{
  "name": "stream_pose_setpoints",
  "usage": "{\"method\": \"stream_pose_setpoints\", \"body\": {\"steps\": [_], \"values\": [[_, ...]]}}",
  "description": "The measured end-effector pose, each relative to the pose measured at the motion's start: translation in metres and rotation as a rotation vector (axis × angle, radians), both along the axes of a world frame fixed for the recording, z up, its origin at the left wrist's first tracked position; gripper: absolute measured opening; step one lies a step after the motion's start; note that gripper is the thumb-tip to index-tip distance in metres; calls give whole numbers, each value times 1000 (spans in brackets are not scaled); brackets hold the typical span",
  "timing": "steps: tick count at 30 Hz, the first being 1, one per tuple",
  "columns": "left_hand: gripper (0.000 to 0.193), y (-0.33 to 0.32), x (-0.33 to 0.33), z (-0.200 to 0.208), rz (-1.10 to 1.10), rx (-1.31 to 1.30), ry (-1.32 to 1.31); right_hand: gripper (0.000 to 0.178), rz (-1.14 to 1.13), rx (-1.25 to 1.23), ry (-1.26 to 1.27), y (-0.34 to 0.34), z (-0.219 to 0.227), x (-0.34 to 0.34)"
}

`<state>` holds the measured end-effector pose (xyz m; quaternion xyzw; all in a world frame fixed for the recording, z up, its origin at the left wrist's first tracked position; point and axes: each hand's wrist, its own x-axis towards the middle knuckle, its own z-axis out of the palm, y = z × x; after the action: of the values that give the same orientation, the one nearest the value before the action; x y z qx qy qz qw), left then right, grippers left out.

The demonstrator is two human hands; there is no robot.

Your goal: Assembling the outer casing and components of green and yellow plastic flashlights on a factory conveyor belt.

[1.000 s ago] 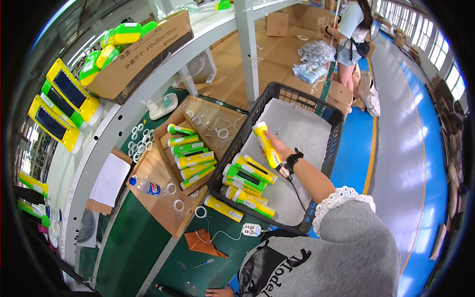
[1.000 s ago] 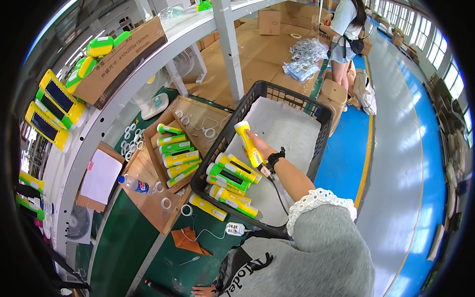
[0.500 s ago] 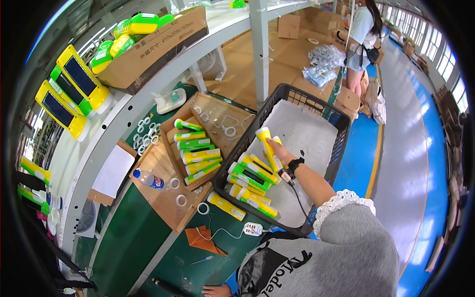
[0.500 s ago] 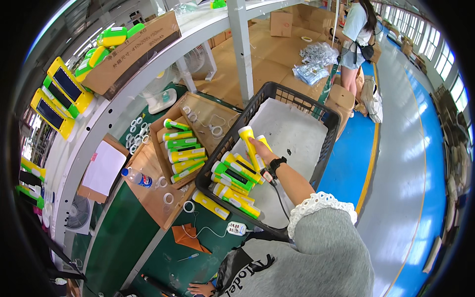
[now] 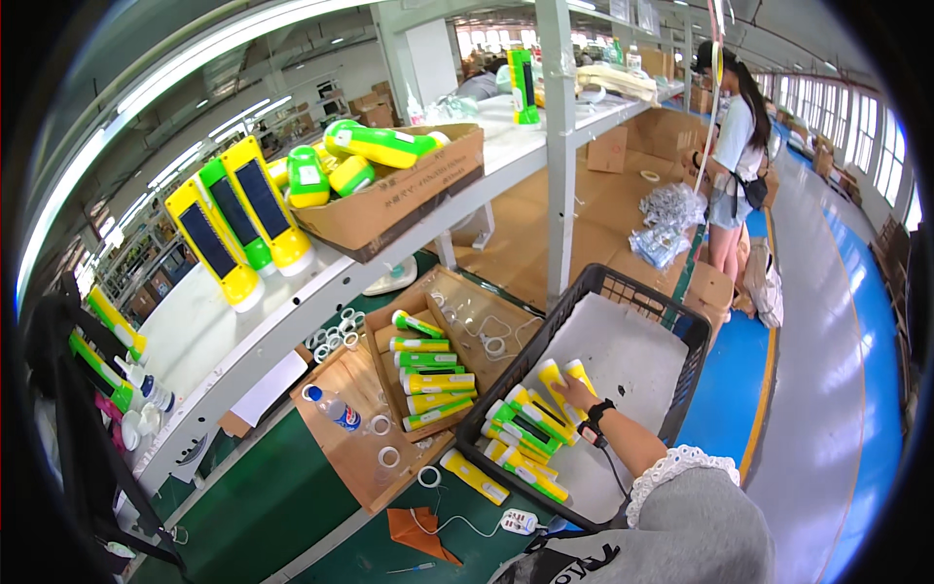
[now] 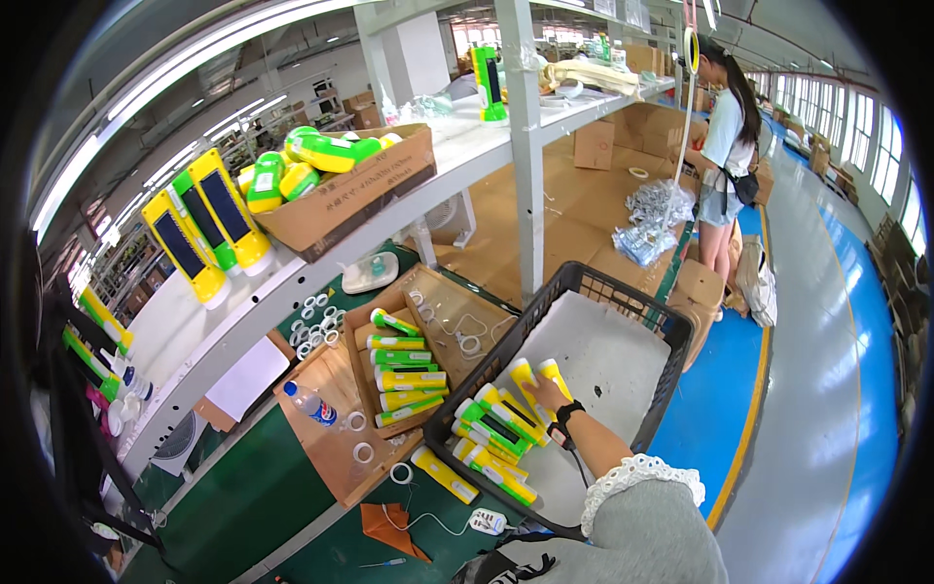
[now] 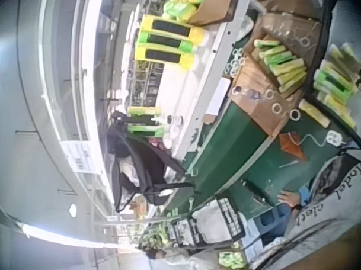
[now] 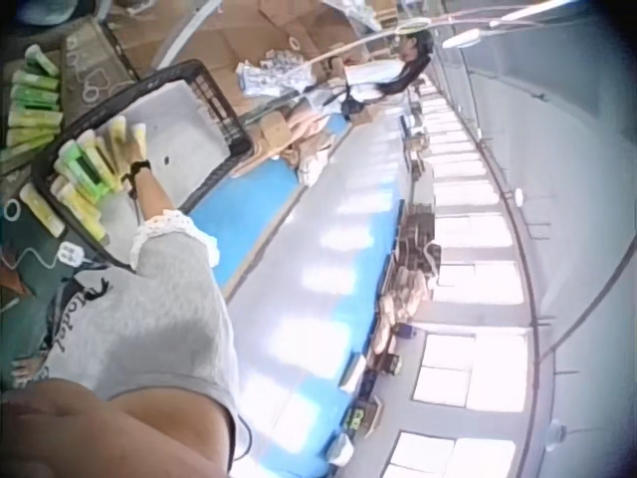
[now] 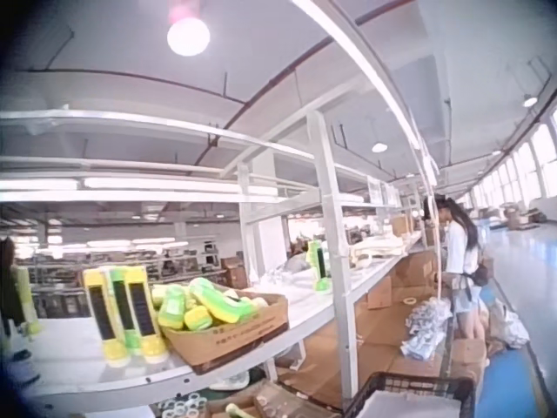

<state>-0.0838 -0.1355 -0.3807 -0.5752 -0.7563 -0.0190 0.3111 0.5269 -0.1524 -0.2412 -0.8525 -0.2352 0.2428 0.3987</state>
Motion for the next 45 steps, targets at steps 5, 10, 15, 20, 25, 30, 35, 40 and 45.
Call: {"method": "stream_pose_setpoints", "body": {"steps": [5, 10, 15, 20, 25, 30, 35, 40, 45], "values": [[31, -8, 0, 46, -203, 270, -786, 60, 137, 6, -167, -18, -46, 14], [30, -12, -33, 40, -119, 162, -360, 58, 41, 10, -384, 12, -1, -9], [27, -1, -45, 39, -84, -42, -441, 55, 88, 318, -617, 36, 124, -88], [30, 19, -27, 108, -78, -339, -548, 56, 329, 460, -643, 45, 189, -206], [41, 41, -45, 114, -574, -275, -583, 57, 712, 365, -573, 54, 109, -302], [47, 62, -67, 105, -589, -416, -514, 56, 803, 75, -553, 29, 35, -352], [47, 68, -80, 105, -687, -489, -504, 53, 821, 12, -578, 12, 1, -381], [49, 65, -85, 106, -698, -509, -597, 46, 744, -45, -618, 14, -33, -382], [59, 66, -92, 86, -640, -417, -541, 45, 734, -82, -675, 24, -37, -393]]}}
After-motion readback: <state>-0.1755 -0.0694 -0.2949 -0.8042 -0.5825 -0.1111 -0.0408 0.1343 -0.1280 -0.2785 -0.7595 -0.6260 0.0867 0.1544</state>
